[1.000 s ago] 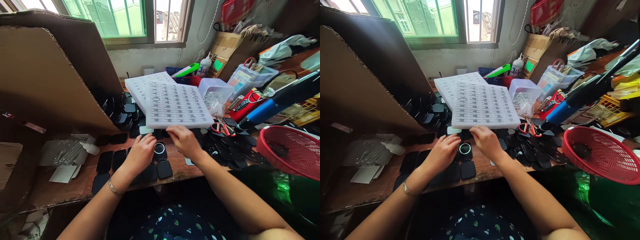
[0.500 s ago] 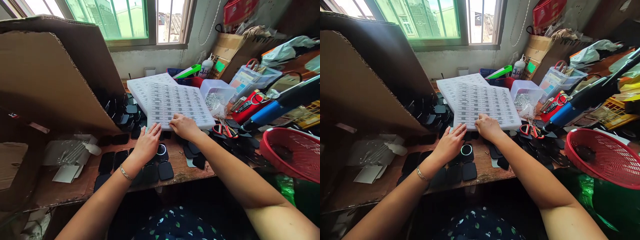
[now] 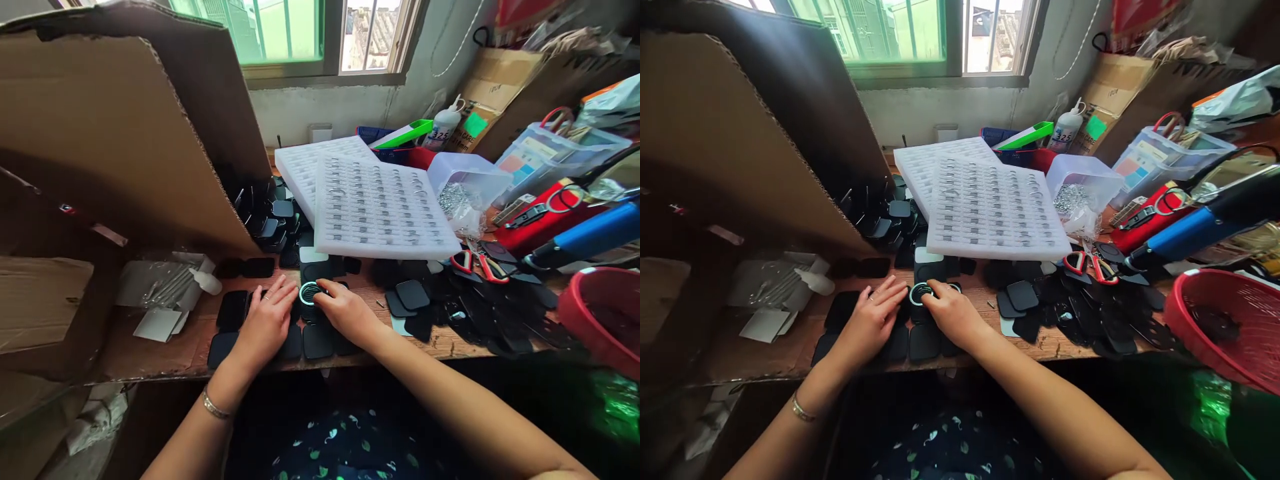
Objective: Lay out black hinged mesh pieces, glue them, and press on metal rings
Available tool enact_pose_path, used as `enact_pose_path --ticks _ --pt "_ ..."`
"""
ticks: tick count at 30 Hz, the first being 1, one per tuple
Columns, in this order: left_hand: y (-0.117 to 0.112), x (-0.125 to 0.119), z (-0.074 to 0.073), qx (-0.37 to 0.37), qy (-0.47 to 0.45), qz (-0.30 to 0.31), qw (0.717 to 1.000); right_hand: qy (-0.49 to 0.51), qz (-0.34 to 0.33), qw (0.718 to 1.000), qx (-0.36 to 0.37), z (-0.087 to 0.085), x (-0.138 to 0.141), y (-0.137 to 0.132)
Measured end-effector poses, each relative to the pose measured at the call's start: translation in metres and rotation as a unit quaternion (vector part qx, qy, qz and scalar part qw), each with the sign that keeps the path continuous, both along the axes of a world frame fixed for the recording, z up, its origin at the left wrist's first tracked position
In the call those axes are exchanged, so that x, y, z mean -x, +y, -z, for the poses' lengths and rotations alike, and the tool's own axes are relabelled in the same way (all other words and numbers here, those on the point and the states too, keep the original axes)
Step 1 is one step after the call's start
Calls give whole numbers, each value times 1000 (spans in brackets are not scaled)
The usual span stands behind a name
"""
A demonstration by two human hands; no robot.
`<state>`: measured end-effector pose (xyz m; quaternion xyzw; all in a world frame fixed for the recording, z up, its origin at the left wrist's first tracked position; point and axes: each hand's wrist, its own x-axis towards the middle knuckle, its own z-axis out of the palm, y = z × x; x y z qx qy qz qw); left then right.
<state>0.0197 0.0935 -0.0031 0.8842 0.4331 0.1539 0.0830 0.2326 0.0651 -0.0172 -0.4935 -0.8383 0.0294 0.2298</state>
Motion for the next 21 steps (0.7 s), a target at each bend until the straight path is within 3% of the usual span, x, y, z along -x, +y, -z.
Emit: enact_pose_path --ticks 3,7,14,17,21 --pt "-15 1 5 24 42 30 998 -52 8 998 -21 3 5 5" --pt "-19 -4 6 33 59 37 997 -105 11 994 -41 -1 5 8" --pt "-17 -6 8 9 58 39 997 -72 16 997 -21 1 9 2" --pt "-16 -8 5 10 63 46 997 -2 21 999 -48 -18 -6 12" --pt "-15 -10 2 6 68 56 996 29 155 983 -97 -64 -36 49"
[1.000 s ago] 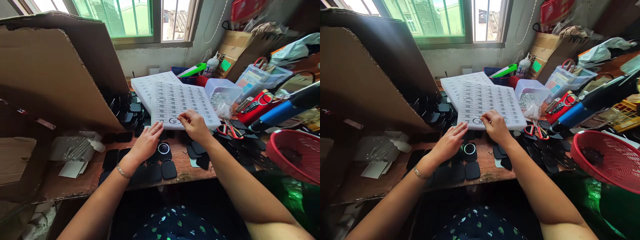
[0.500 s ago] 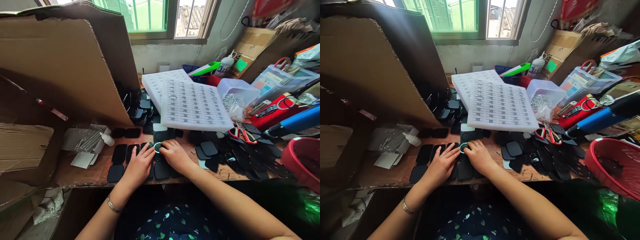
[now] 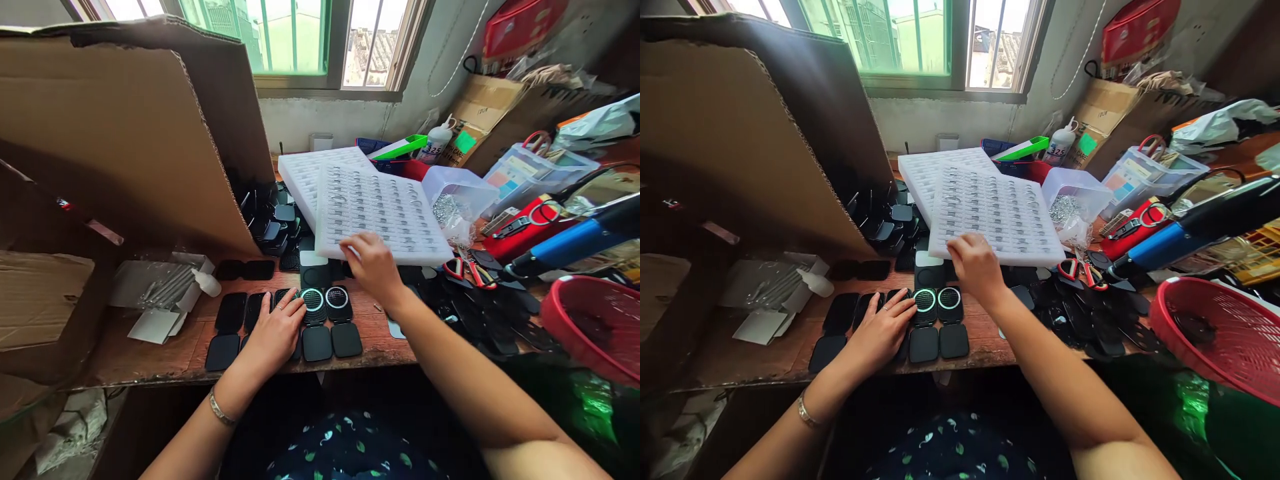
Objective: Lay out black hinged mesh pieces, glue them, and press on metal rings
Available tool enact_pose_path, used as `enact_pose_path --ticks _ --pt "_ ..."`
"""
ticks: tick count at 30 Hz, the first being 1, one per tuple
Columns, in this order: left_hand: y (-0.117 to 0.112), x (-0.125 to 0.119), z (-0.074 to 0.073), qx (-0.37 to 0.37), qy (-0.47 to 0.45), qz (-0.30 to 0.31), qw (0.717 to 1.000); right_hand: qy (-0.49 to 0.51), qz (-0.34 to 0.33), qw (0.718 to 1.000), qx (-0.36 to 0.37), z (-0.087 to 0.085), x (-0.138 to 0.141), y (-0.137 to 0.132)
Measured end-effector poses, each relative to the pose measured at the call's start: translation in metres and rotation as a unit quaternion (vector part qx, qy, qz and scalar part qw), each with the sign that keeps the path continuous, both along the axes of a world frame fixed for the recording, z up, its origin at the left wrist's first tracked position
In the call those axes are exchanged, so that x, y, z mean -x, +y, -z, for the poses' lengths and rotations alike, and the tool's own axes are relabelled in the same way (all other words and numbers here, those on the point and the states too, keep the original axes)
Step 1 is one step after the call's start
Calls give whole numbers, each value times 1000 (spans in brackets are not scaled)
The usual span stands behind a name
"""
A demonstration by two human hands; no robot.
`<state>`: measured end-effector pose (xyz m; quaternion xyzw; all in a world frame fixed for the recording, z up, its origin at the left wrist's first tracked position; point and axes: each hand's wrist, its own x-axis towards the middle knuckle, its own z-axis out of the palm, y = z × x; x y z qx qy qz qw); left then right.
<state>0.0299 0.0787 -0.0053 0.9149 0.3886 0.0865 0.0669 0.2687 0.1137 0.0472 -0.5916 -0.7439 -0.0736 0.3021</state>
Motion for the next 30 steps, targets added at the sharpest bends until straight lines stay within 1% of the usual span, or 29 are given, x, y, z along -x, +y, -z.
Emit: enact_pose_path --ticks 2,4,7,9,12,13,15,16,17,18,20,21,23,25,27,30 --pt "-1 -1 0 -9 -4 -3 1000 -55 24 997 48 -19 -8 18" --pt "-2 1 0 -17 -13 -7 1000 -126 20 987 96 -30 -9 31" --pt "-4 12 1 -30 -26 -20 999 -211 15 971 113 -33 -4 41" --pt "-6 25 3 -35 -31 -35 998 -240 14 964 112 -33 -5 44" --pt "-9 47 6 -30 -30 -59 997 -231 17 968 100 -33 -13 43" --pt "-11 53 6 -26 -28 -65 997 -209 23 975 78 -33 -15 39" --pt "-14 61 6 -18 -27 -74 997 -136 29 990 1 -31 -12 27" --pt "-15 62 6 -15 -28 -77 997 -94 17 995 -43 -27 -7 19" --pt "-17 62 6 -12 -29 -79 996 -57 -13 995 -76 -20 2 11" --pt "-17 61 6 -9 -30 -79 996 -36 -60 994 -88 -11 13 4" --pt "-18 56 5 0 -29 -80 996 -33 -164 984 -53 12 39 -8" --pt "-17 53 5 5 -28 -79 996 -41 -192 980 -35 25 51 -12" --pt "-17 50 5 17 -23 -79 996 -69 -215 974 -13 49 70 -13" --pt "-16 48 5 27 -20 -77 996 -107 -220 969 -19 65 78 -13" --pt "-16 50 6 33 -18 -75 996 -142 -230 962 -37 72 78 -13" --pt "-15 52 7 34 -19 -72 997 -181 -247 951 -34 73 73 -17"
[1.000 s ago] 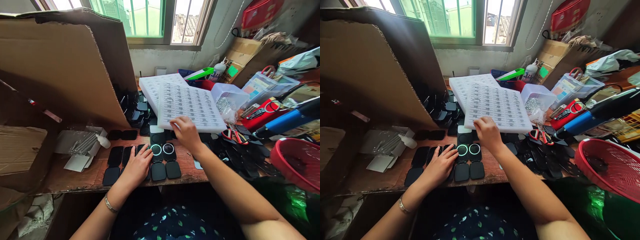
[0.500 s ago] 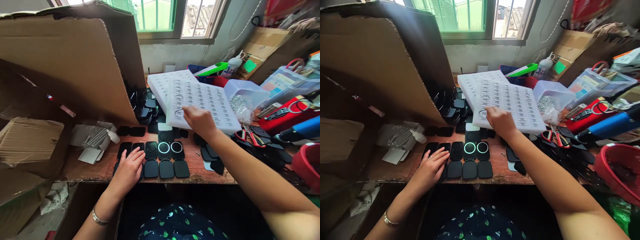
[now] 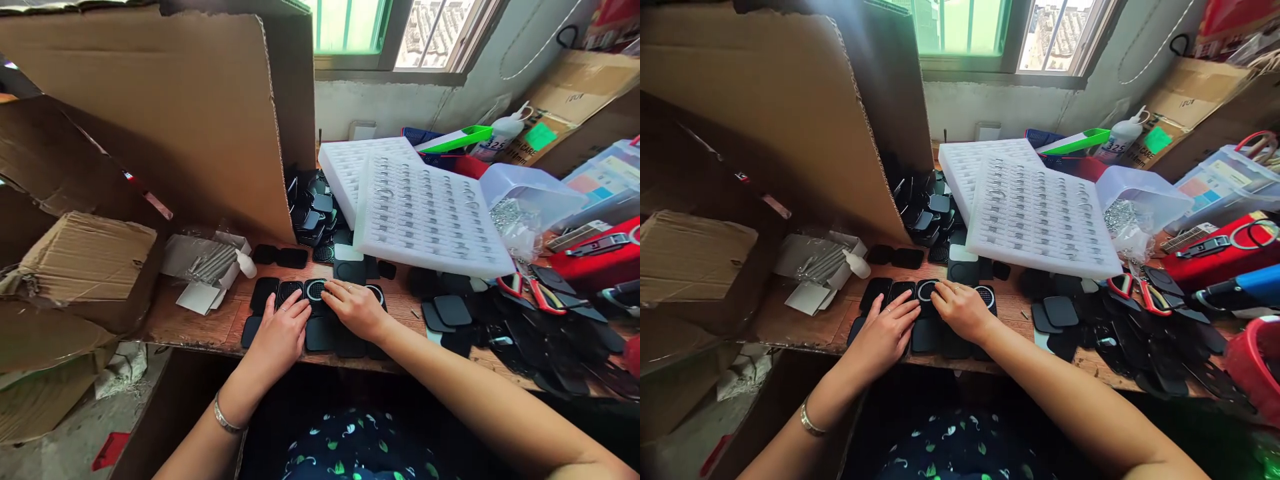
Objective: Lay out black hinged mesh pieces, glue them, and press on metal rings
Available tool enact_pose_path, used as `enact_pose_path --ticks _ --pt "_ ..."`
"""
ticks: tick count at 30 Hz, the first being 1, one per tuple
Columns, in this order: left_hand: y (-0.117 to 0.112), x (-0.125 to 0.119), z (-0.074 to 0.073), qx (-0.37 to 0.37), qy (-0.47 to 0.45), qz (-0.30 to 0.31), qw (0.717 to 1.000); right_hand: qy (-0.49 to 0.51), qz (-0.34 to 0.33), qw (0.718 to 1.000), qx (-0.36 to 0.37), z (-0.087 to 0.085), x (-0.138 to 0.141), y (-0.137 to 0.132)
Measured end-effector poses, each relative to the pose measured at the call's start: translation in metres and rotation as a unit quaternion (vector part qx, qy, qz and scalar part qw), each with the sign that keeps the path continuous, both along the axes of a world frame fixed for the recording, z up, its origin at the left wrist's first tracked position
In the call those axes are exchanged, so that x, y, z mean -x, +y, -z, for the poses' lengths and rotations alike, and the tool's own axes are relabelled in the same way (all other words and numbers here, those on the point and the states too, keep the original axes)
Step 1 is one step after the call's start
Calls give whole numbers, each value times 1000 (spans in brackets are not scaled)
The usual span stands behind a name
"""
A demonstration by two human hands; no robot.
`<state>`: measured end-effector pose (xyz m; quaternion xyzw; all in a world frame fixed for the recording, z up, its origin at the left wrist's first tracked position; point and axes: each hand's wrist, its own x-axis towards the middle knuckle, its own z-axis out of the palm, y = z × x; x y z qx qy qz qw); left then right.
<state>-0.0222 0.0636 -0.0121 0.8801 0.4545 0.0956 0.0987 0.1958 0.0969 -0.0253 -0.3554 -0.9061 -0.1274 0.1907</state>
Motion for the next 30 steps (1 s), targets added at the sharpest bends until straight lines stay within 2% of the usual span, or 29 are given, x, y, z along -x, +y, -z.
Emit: enact_pose_path --ticks 9,18,22,26,28,30 --pt "-1 -2 -5 0 4 2 1000 -62 47 995 63 -7 8 -1" --pt "-1 -2 -7 9 22 3 1000 -103 51 983 146 -20 15 0" --pt "0 0 -8 -6 17 12 1000 -102 54 984 134 -22 15 -1" --pt "4 -3 -10 -20 26 3 999 -82 51 989 112 -17 15 -7" --pt "6 -6 -8 -25 30 -2 999 -56 43 992 102 -17 12 -11" --pt "8 -6 -5 -26 30 1 999 -5 35 995 89 -25 2 -11"
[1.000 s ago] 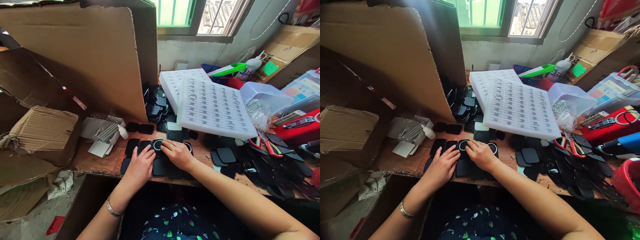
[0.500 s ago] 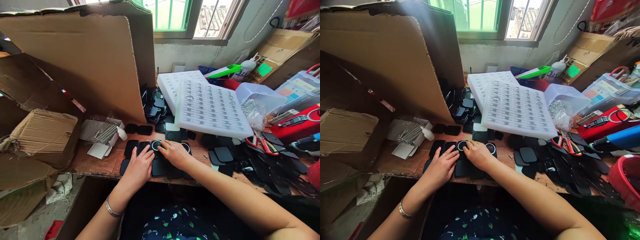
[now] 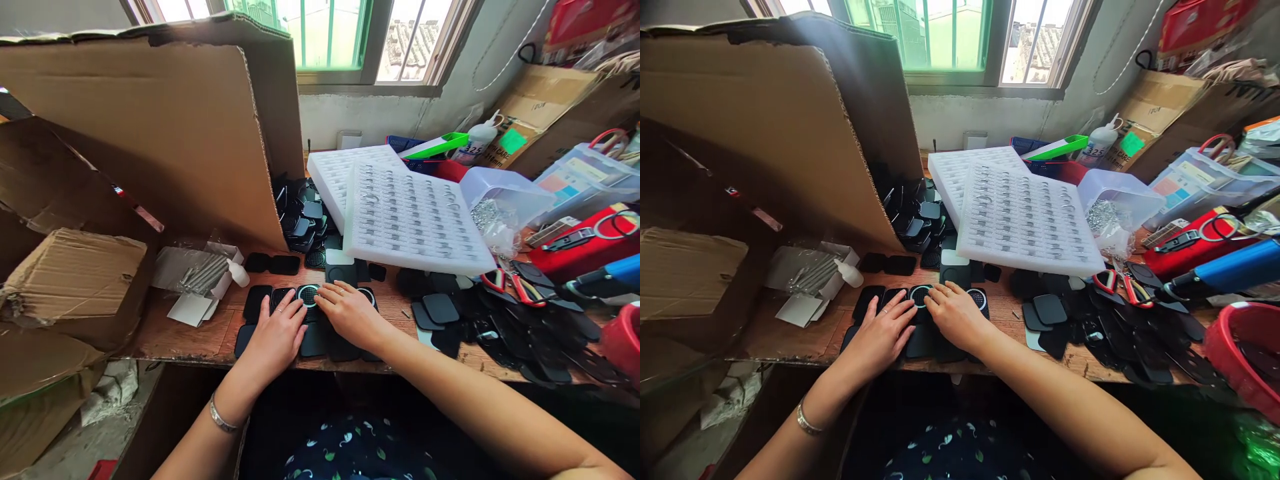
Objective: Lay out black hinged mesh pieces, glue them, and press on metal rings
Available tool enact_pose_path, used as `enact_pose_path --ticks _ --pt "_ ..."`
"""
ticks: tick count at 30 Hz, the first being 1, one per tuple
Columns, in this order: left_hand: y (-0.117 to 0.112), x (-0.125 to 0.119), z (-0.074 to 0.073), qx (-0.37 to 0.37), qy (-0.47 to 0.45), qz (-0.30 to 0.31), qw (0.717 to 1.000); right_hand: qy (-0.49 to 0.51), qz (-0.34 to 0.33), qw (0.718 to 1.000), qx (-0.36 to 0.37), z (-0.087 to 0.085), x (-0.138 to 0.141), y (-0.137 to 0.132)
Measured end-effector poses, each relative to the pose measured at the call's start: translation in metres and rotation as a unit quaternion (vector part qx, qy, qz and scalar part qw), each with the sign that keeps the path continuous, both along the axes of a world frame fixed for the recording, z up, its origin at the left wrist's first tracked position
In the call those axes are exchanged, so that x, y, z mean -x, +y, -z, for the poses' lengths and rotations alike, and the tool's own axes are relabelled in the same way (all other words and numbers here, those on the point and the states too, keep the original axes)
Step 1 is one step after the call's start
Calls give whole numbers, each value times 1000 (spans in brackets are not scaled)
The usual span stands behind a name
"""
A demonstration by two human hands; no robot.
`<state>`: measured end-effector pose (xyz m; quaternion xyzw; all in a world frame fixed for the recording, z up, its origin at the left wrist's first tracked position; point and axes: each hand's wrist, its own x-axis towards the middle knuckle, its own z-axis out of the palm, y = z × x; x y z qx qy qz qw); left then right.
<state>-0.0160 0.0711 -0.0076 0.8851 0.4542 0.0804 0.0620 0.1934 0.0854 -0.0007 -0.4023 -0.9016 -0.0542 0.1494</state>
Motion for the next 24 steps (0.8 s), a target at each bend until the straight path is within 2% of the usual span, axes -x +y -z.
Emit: enact_pose_path --ticks 2,5,7,10,12,14,16,19,21,24 --pt "1 2 4 -4 -6 3 1000 74 34 996 -24 -16 -18 7" --pt "3 8 7 -26 -24 3 999 175 173 968 -56 -48 -55 32" --pt "3 10 6 -48 -35 2 998 177 254 950 -46 -65 -76 52" --pt "3 11 3 -74 -46 -3 996 109 286 952 14 -75 -90 75" --pt "1 13 1 -80 -49 -10 996 75 274 957 50 -74 -93 84" --pt "-1 19 2 -78 -46 -23 996 85 254 960 75 -73 -97 89" --pt "-5 27 5 -72 -42 -45 996 150 240 955 85 -74 -102 88" --pt "-10 39 10 -60 -38 -72 995 312 231 921 37 -76 -98 77" --pt "-12 44 13 -50 -37 -82 995 369 178 912 2 -70 -75 61" --pt "-13 47 15 -40 -40 -99 993 289 30 956 46 -43 -18 38"
